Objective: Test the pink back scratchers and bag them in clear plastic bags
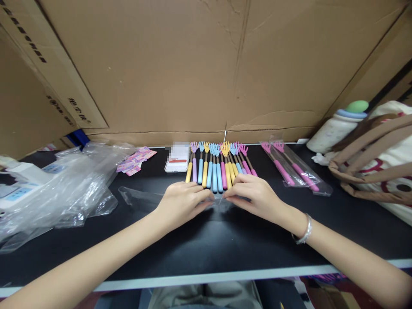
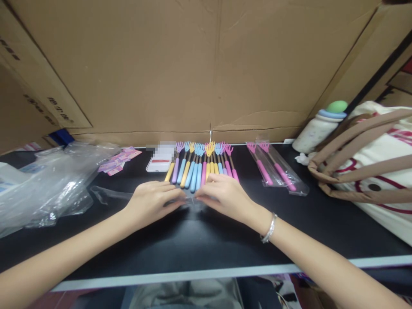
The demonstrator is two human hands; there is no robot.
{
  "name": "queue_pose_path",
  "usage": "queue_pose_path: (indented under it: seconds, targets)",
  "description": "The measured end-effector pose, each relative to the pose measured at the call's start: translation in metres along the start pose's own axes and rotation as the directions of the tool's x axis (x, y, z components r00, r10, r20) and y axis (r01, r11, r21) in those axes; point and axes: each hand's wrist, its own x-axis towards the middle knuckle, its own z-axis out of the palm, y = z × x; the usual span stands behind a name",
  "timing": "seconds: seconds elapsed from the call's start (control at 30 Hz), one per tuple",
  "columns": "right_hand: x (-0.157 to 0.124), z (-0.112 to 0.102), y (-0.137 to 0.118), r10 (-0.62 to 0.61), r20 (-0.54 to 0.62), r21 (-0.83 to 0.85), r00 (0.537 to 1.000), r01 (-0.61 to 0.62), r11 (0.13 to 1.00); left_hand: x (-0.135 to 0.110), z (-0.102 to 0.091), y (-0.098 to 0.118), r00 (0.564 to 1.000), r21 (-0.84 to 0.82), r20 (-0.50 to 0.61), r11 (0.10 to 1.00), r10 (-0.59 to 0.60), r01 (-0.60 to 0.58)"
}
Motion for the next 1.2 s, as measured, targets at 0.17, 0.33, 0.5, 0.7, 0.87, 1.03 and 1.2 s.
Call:
queue_pose_path:
  seconds: [0.17,0.33,0.5,0.7,0.87,1.03,1.2]
  targets:
    - [-0.001,0.0,-0.002,0.043,0.069,0.051,0.997,-0.047,0.998,0.0,0.0,-0.001,0.997,0.03,-0.055,0.999,0.045,-0.043]
    - [-0.002,0.003,-0.002,0.096,0.135,0.133,0.986,-0.115,0.984,0.0,0.0,0.001,0.996,0.042,-0.071,0.997,0.061,-0.058]
    - [-0.003,0.008,-0.001,0.109,0.172,0.196,0.979,-0.142,0.97,0.001,0.002,0.005,0.998,0.057,-0.043,0.997,0.053,-0.051]
    - [-0.004,0.018,-0.002,0.103,0.145,0.198,0.984,-0.131,0.971,0.0,0.004,0.007,0.994,0.074,-0.07,0.994,0.089,-0.084]
    - [-0.005,0.025,-0.003,0.103,0.122,0.122,0.987,-0.118,0.985,0.0,0.005,0.006,0.998,0.042,-0.046,0.998,0.046,-0.044]
    - [-0.004,0.024,-0.003,0.094,0.081,0.095,0.992,-0.102,0.99,-0.001,0.004,0.006,0.999,-0.032,-0.05,0.999,-0.002,0.001]
    - [-0.005,0.025,-0.001,0.1,0.059,0.1,0.993,-0.106,0.989,-0.001,0.002,0.004,0.998,-0.083,-0.063,0.997,-0.002,-0.003]
